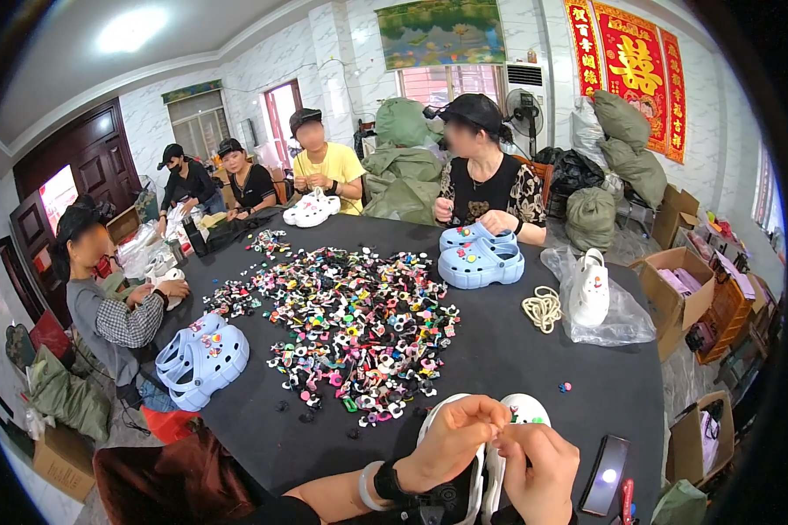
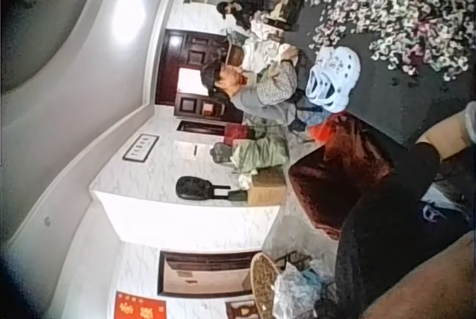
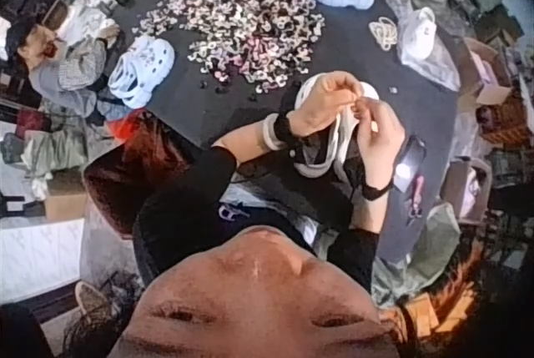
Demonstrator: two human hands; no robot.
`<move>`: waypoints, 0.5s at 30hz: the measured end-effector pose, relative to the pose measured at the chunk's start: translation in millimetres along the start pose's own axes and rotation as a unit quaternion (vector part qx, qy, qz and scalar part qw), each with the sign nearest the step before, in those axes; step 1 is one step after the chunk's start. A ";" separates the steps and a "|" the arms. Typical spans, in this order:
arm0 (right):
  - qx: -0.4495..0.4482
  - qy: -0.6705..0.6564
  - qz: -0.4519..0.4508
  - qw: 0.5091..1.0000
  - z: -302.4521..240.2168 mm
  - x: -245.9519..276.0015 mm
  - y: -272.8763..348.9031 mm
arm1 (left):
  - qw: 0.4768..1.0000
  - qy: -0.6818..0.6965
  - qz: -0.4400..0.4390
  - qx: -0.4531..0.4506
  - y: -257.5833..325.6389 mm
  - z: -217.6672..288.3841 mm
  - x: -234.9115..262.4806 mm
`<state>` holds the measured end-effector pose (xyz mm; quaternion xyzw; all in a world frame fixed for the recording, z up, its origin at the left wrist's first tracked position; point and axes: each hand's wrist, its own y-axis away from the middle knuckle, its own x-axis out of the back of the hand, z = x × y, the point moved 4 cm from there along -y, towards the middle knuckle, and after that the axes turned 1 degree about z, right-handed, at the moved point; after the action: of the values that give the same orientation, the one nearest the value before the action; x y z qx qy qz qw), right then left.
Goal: Insert decorative charms into the ventilation holes of white foam clogs.
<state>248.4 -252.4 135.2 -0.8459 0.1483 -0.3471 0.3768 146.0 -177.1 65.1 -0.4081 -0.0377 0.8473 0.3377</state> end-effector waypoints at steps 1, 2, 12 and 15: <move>-0.035 -0.036 -0.008 0.999 3.6 -0.1 -0.7 | 1.000 0.002 -0.001 0.001 -1.0 0.6 1.2; -0.070 -0.072 -0.016 0.995 6.9 -0.1 -1.0 | 1.000 -0.025 0.008 0.008 -2.0 0.8 2.8; -0.117 -0.072 -0.022 0.990 7.7 5.8 -0.3 | 0.997 -0.072 0.005 0.040 -5.0 1.3 3.2; -0.090 -0.045 -0.026 0.995 5.1 6.4 -0.3 | 0.996 -0.082 0.010 0.032 -4.7 -2.1 6.6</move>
<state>256.5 -252.8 136.1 -0.8949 0.1397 -0.3032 0.2962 147.2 -170.0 60.8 -0.3268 -0.0341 0.8819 0.3381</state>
